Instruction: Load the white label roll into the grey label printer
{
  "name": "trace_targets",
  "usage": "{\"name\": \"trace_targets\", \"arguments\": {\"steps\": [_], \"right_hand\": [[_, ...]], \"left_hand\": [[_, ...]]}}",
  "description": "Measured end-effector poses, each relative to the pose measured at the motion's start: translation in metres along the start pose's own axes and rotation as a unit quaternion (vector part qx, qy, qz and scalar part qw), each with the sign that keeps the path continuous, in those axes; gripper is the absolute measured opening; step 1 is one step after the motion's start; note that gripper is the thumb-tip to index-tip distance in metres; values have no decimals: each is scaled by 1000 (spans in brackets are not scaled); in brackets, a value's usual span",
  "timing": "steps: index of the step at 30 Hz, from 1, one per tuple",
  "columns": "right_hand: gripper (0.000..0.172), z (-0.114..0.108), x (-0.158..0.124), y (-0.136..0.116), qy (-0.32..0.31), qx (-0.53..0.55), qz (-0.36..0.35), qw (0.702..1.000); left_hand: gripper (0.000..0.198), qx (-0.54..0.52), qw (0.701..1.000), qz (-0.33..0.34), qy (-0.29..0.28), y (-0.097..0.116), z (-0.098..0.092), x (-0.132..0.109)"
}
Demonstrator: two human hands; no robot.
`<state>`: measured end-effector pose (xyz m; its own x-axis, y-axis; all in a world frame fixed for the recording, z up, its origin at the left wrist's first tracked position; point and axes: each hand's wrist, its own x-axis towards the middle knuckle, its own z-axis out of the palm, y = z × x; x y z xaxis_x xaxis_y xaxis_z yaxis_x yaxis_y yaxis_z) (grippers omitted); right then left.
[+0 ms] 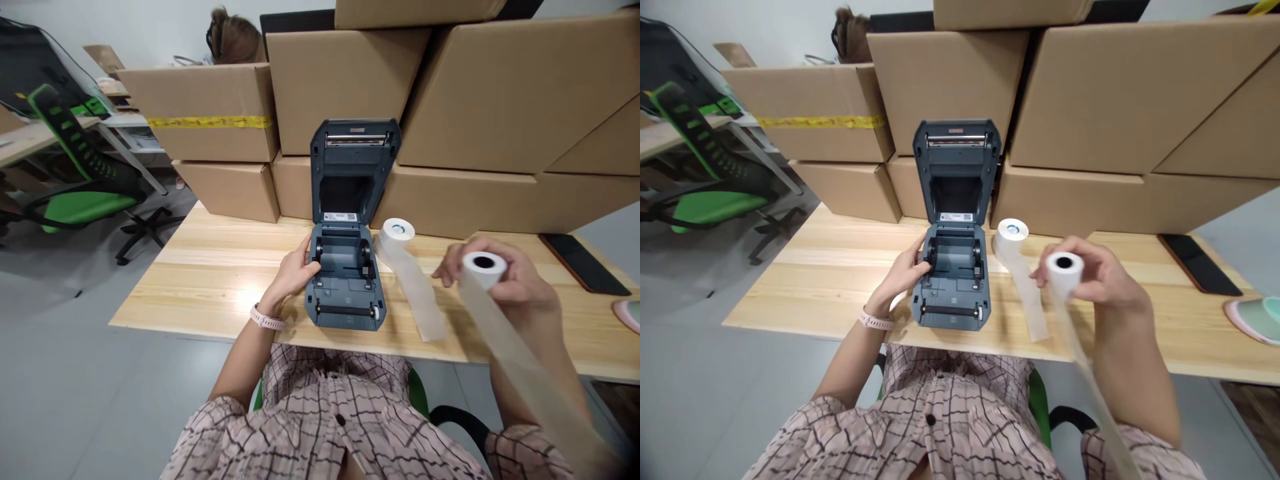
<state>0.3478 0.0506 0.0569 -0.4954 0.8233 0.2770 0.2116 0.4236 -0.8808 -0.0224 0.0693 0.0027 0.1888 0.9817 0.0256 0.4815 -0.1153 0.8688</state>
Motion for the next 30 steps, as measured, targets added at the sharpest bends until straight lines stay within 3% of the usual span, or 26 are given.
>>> {"name": "trace_targets", "arguments": {"steps": [3,5,8,12,16,22,25,30], "right_hand": [[28,29,48,-42,-86,-161,-47,982],[26,53,85,-48,-140,-272,-52,951],[23,86,126,-29,-220,-381,-31,898],[26,107,144,-2,-276,-427,-9,861],[25,106,124,-11,-280,-428,-32,859],[35,109,39,-37,-193,-374,-111,901],[41,124,4,-35,-160,-389,-113,900],[41,144,-12,-29,-102,-415,-115,897]], "left_hand": [[86,-4,1000,0,-1,-2,0,1],[85,-3,1000,-1,-5,-3,0,1],[86,-6,1000,-4,-4,-4,0,3],[89,13,1000,-19,1,-5,1,5],[89,29,999,-29,9,-4,2,5],[84,18,1000,-20,0,2,0,1],[81,11,1000,-15,2,5,0,-1],[82,19,1000,-16,5,4,1,0]]}}
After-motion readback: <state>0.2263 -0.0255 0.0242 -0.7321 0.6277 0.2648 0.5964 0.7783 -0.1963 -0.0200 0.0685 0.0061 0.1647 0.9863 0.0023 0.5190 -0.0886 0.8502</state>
